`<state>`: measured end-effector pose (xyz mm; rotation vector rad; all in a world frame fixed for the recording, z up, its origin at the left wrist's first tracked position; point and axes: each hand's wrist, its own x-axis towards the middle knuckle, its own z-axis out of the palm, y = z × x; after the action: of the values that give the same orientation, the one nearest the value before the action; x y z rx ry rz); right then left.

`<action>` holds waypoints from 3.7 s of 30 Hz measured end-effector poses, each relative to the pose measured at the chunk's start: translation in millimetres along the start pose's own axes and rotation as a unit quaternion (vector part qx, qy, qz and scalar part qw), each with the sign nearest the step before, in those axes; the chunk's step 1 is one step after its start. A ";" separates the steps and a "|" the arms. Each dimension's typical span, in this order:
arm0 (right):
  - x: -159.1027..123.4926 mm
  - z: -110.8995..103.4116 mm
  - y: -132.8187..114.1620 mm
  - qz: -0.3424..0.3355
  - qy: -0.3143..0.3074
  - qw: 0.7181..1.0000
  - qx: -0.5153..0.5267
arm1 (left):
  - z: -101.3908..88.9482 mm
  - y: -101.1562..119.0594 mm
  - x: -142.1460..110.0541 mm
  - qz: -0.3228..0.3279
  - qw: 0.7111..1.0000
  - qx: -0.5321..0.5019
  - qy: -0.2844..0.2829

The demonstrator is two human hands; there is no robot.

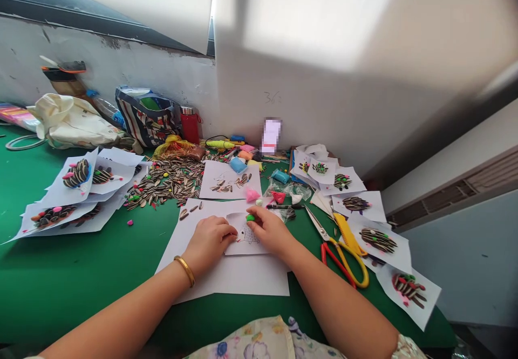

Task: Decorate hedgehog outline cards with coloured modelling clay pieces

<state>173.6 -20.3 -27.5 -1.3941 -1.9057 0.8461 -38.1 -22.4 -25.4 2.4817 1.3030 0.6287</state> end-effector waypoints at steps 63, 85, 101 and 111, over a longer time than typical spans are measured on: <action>-0.2 -1.0 0.4 0.002 0.002 1.000 -0.010 | -8.9 -0.3 -21.1 0.065 0.996 0.059 -0.005; -0.1 -1.1 -0.1 0.003 0.000 1.000 -0.012 | -7.1 -5.8 -18.3 0.066 0.997 0.024 -0.026; -0.5 -1.6 -2.4 0.001 -0.004 1.000 -0.015 | -8.8 -4.1 -18.8 0.084 0.996 -0.005 -0.029; -0.6 -3.6 -4.0 0.004 -0.010 1.000 -0.018 | -6.8 -5.2 -18.1 0.057 0.998 -0.025 0.018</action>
<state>174.3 -21.4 -22.3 -1.4201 -1.9394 0.8364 -54.2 -34.3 -26.2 2.5288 1.1495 0.7272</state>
